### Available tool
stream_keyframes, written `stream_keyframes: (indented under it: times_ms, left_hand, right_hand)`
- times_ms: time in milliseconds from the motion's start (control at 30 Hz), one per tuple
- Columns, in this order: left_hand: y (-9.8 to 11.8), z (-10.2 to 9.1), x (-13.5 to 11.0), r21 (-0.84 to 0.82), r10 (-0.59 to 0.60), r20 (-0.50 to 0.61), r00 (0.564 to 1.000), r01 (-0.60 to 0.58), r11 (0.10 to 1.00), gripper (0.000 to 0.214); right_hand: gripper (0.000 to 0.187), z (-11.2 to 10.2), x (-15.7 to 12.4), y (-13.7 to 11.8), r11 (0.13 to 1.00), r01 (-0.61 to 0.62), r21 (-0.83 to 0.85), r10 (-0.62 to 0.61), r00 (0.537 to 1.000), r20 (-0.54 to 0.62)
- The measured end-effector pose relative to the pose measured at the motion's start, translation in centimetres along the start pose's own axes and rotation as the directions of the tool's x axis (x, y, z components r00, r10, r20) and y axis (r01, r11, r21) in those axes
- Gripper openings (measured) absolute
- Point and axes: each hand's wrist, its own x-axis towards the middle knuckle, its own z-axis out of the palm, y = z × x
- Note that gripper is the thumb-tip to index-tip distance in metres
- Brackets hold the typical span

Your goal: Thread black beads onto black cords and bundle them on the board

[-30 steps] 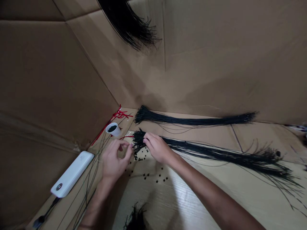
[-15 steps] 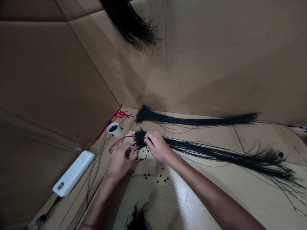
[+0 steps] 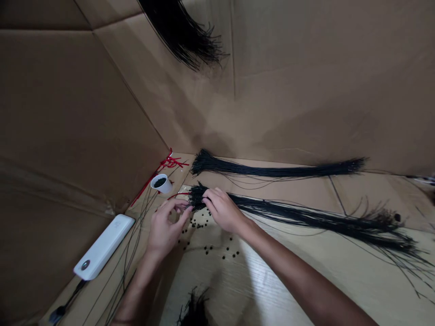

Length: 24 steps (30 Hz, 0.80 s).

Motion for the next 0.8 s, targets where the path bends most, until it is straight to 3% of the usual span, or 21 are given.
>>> stream_keyframes:
  times_ms: [133, 200, 300, 400, 567, 667, 800]
  left_hand:
    - [-0.5, 0.5, -0.2, -0.156, -0.131, 0.088, 0.987, 0.144, 0.977, 0.019]
    - [-0.7, 0.6, -0.3, -0.151, -0.152, 0.154, 0.976, 0.175, 0.973, 0.024]
    - [-0.9, 0.8, -0.3, -0.074, -0.126, 0.203, 0.971, 0.144, 0.987, 0.014]
    - [-0.6, 0.8, -0.3, -0.083, -0.122, 0.175, 0.977, 0.138, 0.987, 0.011]
    - [0.0, 0.9, -0.2, -0.273, -0.227, 0.159, 0.961, 0.264, 0.925, 0.019]
    - [-0.2, 1.1, -0.2, -0.362, -0.238, 0.161, 0.958, 0.282, 0.889, 0.019]
    - [-0.8, 1.2, -0.4, -0.272, -0.208, 0.113, 0.972, 0.232, 0.934, 0.014]
  right_hand:
    - [0.019, 0.1, 0.0, 0.0, 0.999, -0.036, 0.023, 0.037, 0.999, -0.011]
    - [0.019, 0.0, 0.0, 0.0, 0.998, -0.048, 0.036, 0.049, 0.999, -0.01]
    - [0.019, 0.0, 0.0, -0.1, 0.997, -0.056, 0.046, 0.057, 0.998, -0.003]
    - [0.019, -0.1, 0.0, -0.1, 0.997, -0.059, 0.049, 0.06, 0.998, -0.001]
    - [0.012, 0.0, -0.1, 0.0, 0.998, -0.027, 0.054, 0.026, 0.999, 0.022]
    - [0.012, 0.0, -0.2, 0.2, 0.999, 0.026, 0.021, -0.027, 0.997, 0.067]
    - [0.016, -0.1, -0.2, 0.3, 0.999, 0.052, -0.007, -0.051, 0.994, 0.095]
